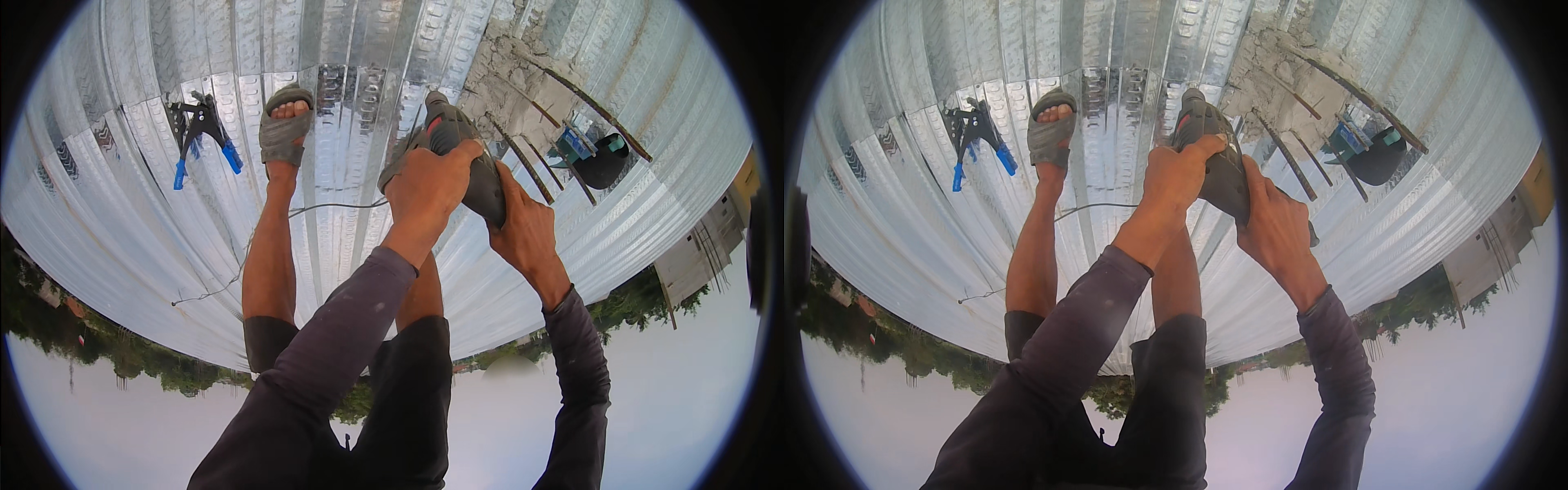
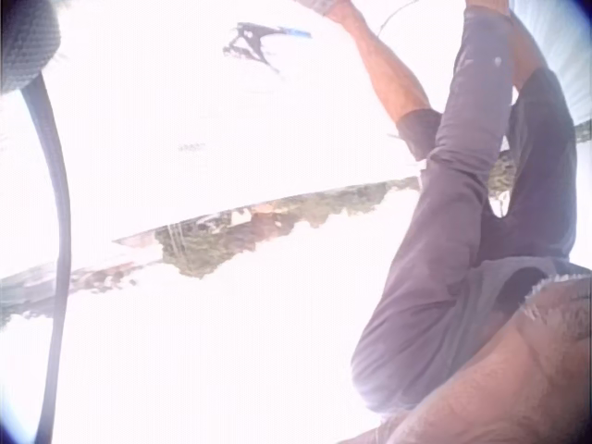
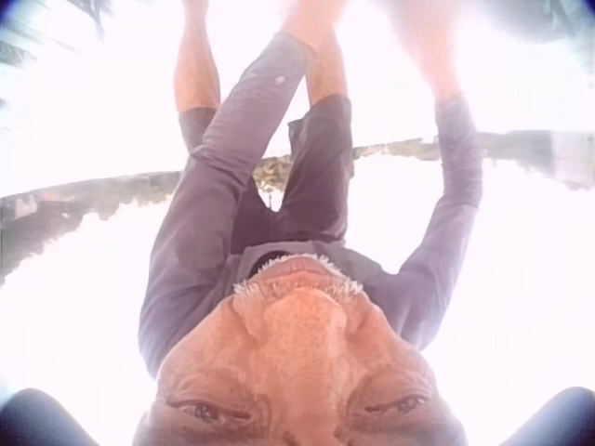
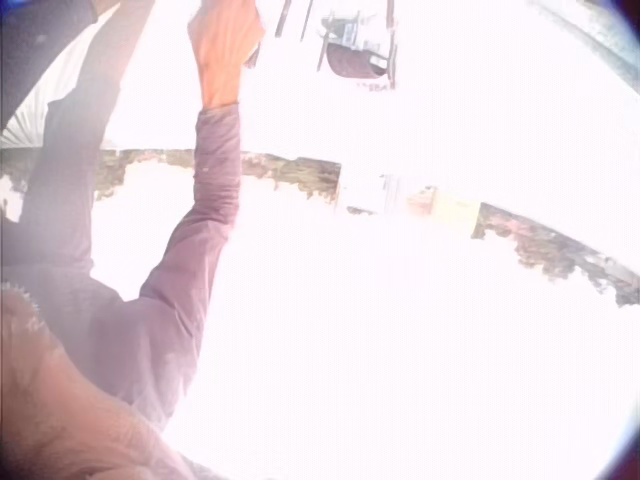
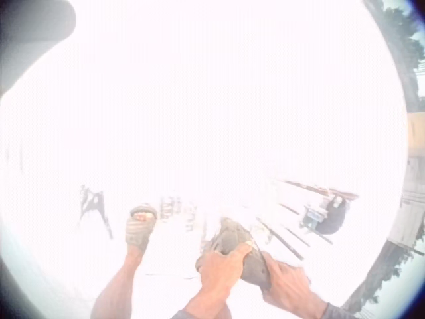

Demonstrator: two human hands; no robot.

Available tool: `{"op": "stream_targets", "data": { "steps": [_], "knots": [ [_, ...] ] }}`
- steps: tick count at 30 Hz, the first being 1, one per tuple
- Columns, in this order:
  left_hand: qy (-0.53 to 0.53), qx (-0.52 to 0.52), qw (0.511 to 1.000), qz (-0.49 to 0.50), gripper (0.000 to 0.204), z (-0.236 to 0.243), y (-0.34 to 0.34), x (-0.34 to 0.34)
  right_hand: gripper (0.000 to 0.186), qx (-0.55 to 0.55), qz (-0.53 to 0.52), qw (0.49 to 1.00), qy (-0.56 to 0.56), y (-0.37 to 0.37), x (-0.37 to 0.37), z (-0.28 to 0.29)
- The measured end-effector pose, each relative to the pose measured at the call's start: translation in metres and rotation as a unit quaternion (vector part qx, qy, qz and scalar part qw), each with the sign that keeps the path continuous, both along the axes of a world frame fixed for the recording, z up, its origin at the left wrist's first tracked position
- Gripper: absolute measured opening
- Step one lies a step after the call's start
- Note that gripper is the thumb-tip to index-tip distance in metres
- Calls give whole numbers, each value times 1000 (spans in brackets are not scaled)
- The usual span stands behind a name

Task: The person uses a power drill to fasten screws into a corrugated metal roof. They then use pliers to adjust or secure components on the roof surface. The person moves along the roof while continuing to drill and manipulate fasteners.

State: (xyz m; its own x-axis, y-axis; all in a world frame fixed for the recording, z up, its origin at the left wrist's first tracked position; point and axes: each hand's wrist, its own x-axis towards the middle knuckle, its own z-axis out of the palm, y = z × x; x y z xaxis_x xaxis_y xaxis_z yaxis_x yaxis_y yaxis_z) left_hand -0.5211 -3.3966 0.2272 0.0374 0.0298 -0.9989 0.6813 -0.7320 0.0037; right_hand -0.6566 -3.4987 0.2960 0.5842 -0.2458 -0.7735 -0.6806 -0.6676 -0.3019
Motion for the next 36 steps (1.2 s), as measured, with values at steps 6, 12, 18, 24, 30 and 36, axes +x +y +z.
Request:
{"op": "stream_targets", "data": {
  "steps": [6,12,18,24,30,36],
  "knots": [
    [-3,1,995,-97,65,14,-5,8,92,9,-42,999,4,10,-11,-3],
    [-69,-13,992,-109,65,10,0,-11,91,31,-95,995,-1,17,-22,-1],
    [17,-53,990,-130,78,19,-19,11,77,22,-273,960,-61,37,-36,-12],
    [-24,-49,991,-122,79,21,-40,1,52,58,-483,874,-7,34,-25,-6],
    [-1,-99,992,-78,67,21,-28,-5,43,45,-520,853,-14,45,-49,-12],
    [10,-109,988,108,60,4,-14,-38,46,39,-513,857,-11,58,-78,-19]
  ]
}}
